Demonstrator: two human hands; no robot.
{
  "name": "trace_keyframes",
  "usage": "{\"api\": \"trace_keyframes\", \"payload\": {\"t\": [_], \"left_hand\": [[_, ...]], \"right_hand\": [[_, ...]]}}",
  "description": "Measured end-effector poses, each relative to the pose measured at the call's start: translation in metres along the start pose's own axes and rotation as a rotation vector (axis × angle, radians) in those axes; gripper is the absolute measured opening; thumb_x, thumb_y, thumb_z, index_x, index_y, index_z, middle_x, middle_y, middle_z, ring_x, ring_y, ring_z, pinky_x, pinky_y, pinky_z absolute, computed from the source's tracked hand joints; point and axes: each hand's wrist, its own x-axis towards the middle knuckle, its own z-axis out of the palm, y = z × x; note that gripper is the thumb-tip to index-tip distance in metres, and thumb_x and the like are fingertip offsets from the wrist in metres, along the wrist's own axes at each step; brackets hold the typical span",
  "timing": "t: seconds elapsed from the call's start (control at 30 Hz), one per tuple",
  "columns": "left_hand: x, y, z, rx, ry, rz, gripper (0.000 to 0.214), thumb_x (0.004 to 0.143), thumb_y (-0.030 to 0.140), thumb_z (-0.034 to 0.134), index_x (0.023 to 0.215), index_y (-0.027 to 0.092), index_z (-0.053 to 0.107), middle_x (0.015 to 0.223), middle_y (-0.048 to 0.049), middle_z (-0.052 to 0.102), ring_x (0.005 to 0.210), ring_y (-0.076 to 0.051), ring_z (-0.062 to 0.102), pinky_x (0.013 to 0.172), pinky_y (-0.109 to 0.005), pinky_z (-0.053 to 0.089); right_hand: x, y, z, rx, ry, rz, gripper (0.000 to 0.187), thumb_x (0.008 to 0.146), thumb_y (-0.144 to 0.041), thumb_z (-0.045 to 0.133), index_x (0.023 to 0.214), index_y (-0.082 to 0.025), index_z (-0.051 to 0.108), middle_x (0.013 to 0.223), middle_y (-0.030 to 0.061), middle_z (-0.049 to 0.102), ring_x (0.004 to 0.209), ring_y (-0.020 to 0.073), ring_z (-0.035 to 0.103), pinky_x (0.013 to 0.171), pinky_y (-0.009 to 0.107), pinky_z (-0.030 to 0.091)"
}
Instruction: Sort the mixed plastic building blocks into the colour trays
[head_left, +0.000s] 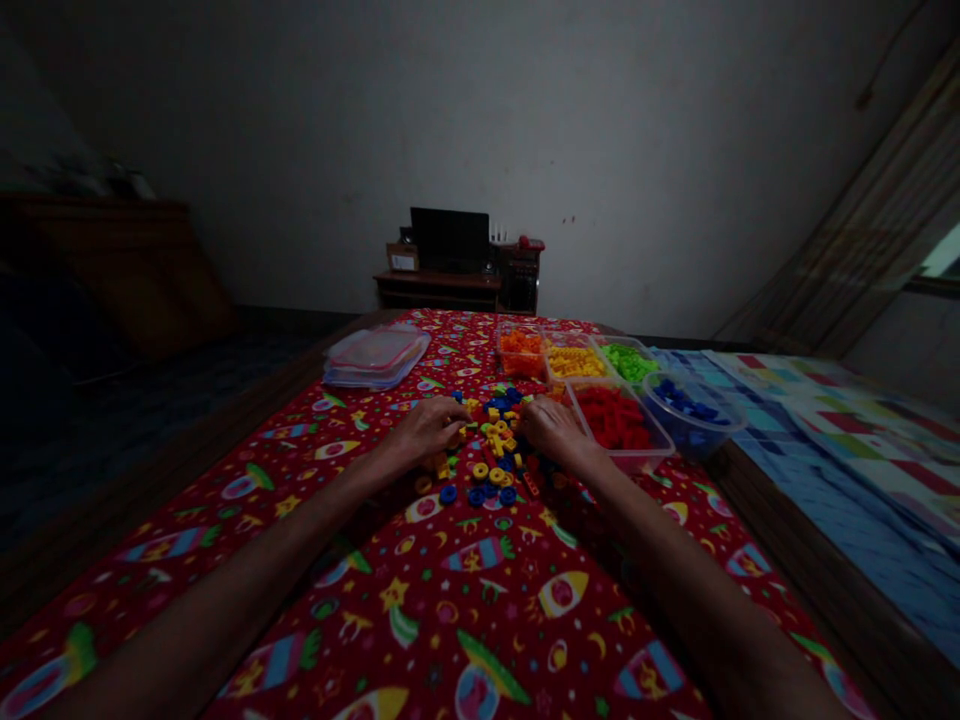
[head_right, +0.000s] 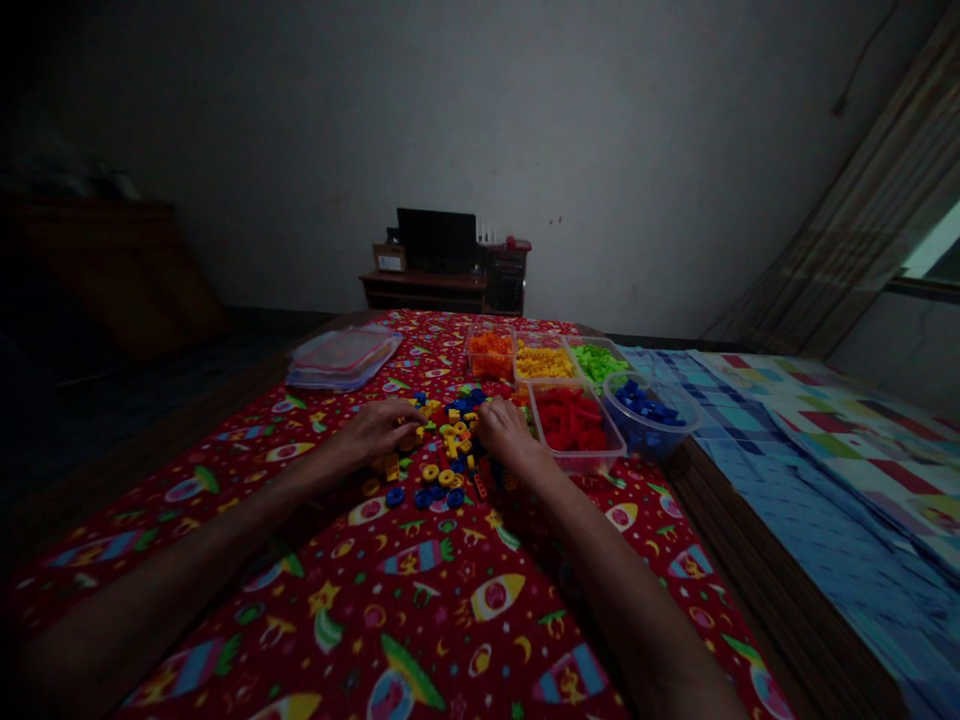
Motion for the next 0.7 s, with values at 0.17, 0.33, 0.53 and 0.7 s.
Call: {"api": "trace_keyframes", "payload": {"t": [0.17,0.33,0.53,0.7], "left_hand": [[-0.001,0.005,-0.001,-0.013,-0.022,0.009,0.019,0.078,0.018,0.051,0.081,0.018,0.07,0.085,-0.0043,0.069,0.079,-0.017,0.062,0.076,-0.026,0.047],[-0.002,0.005,-0.002,0.002,-0.026,-0.003,0.019,0.077,0.015,0.052,0.084,0.017,0.07,0.088,-0.0061,0.07,0.084,-0.018,0.062,0.079,-0.028,0.047],[-0.002,0.007,-0.003,-0.015,-0.023,-0.001,0.019,0.077,0.015,0.051,0.082,0.016,0.07,0.085,-0.0062,0.069,0.08,-0.017,0.062,0.077,-0.027,0.047],[-0.002,0.007,-0.003,-0.02,-0.013,0.012,0.02,0.077,0.015,0.051,0.083,0.016,0.07,0.087,-0.0059,0.069,0.08,-0.017,0.061,0.077,-0.028,0.047]], "right_hand": [[0.006,0.0,-0.001,0.066,-0.072,0.015,0.018,0.085,-0.017,0.049,0.089,-0.012,0.065,0.088,0.0123,0.065,0.076,0.0169,0.054,0.062,0.025,0.032],[0.008,0.002,-0.015,0.237,-0.136,0.011,0.017,0.083,-0.018,0.05,0.08,-0.012,0.066,0.076,0.0082,0.064,0.065,0.0132,0.052,0.055,0.024,0.028],[0.014,0.007,-0.007,0.502,-0.05,0.024,0.017,0.08,-0.02,0.056,0.089,-0.01,0.065,0.078,0.0067,0.063,0.069,0.0135,0.052,0.06,0.023,0.033],[0.019,0.003,-0.008,1.018,-0.119,0.068,0.022,0.077,-0.028,0.058,0.091,-0.013,0.065,0.073,0.0008,0.06,0.066,0.0113,0.051,0.061,0.022,0.039]]}}
